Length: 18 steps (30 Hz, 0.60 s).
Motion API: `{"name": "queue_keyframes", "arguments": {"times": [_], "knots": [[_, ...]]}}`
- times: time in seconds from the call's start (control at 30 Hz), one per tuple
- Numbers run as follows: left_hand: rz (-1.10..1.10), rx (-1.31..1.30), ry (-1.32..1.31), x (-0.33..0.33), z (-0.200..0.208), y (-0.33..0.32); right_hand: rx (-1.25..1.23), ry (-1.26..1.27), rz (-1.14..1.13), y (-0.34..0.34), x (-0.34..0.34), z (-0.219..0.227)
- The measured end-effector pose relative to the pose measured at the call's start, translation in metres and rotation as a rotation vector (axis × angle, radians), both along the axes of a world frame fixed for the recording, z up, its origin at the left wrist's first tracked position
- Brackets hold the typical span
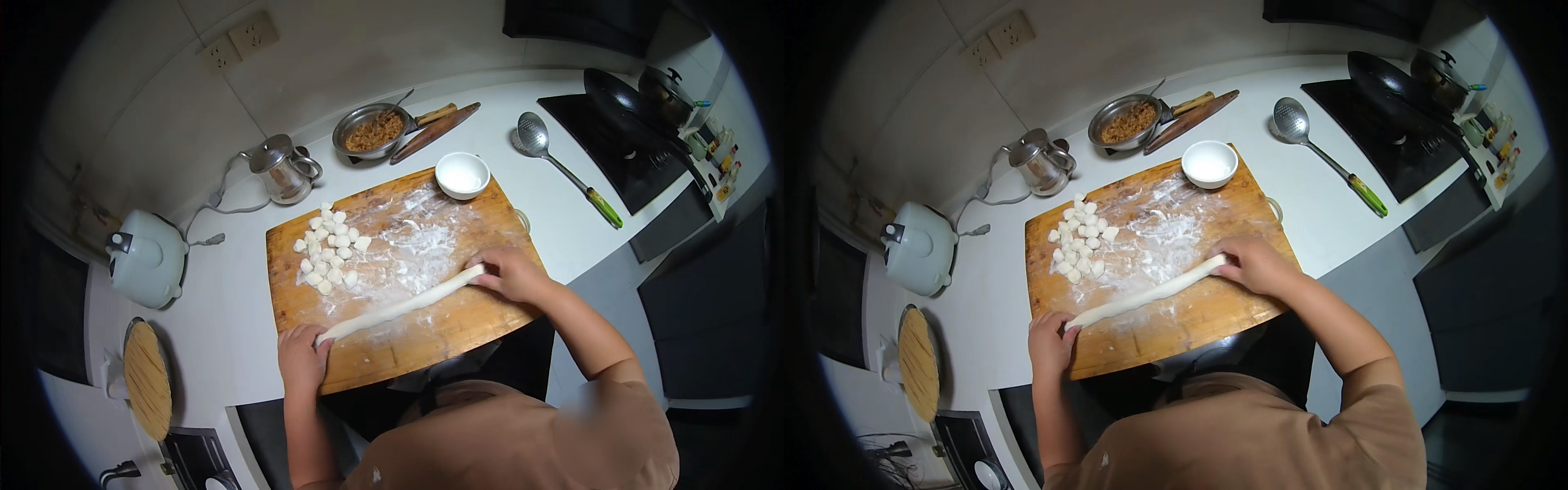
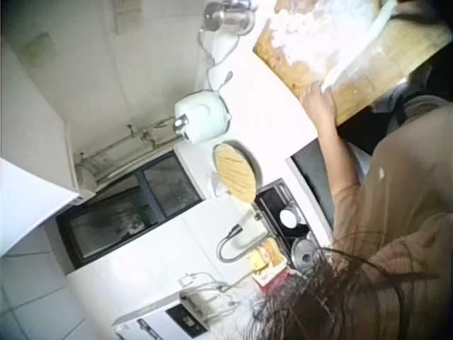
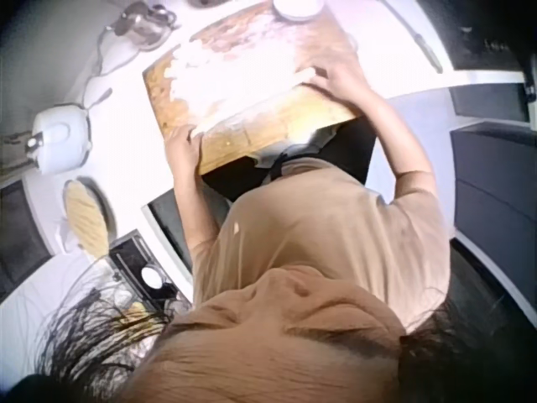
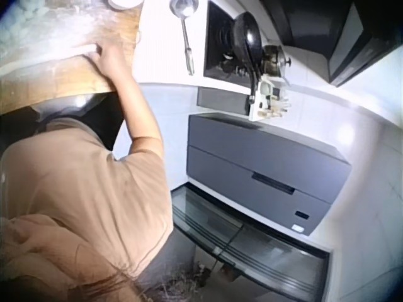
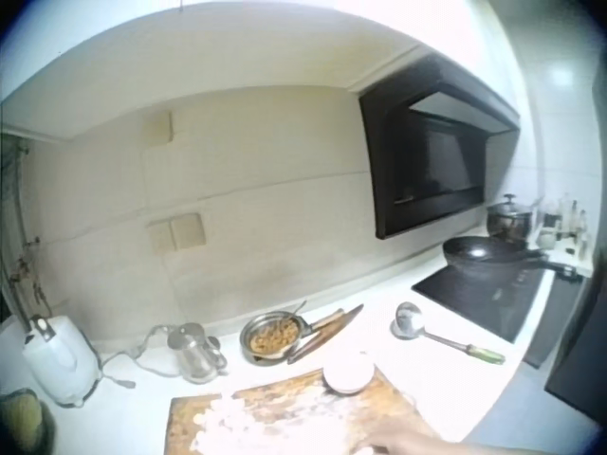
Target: The person rolls small pieces of dough into balls on a floured wooden cutting board. They repeatedly pick up a piece of dough, roll it between their palms, and place the finished ball back on the board. A bowl of filling and a small bowl of flour are visible nearby.
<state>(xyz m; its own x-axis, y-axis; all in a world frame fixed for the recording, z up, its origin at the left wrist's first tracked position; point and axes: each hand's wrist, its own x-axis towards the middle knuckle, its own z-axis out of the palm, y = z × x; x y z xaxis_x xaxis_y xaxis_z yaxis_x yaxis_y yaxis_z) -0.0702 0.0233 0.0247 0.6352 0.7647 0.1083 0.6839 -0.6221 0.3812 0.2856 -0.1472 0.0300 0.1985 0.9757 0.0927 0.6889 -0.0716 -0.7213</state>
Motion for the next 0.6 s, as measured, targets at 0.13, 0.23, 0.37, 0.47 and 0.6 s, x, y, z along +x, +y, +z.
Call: {"name": "queue_keyframes", "arguments": {"times": [0.13, 0.23, 0.37, 0.47, 0.6], "knots": [[-0.089, 0.066, -0.063, 0.026, 0.022, -0.012, 0.136, 0.070, 0.093, 0.032, -0.030, 0.009], [-0.286, -0.176, -0.300, 0.080, 0.027, -0.027, 0.199, 0.065, 0.165, 0.054, -0.051, 0.022], [-0.350, -0.753, -0.490, 0.145, 0.015, -0.021, 0.234, -0.015, 0.192, 0.064, -0.060, 0.035], [-0.506, -0.914, -0.722, 0.164, -0.016, -0.011, 0.162, -0.065, 0.136, 0.061, -0.056, 0.037], [-0.506, -0.824, -0.712, 0.165, -0.023, -0.013, 0.117, -0.065, 0.138, 0.062, -0.050, 0.031]]}}
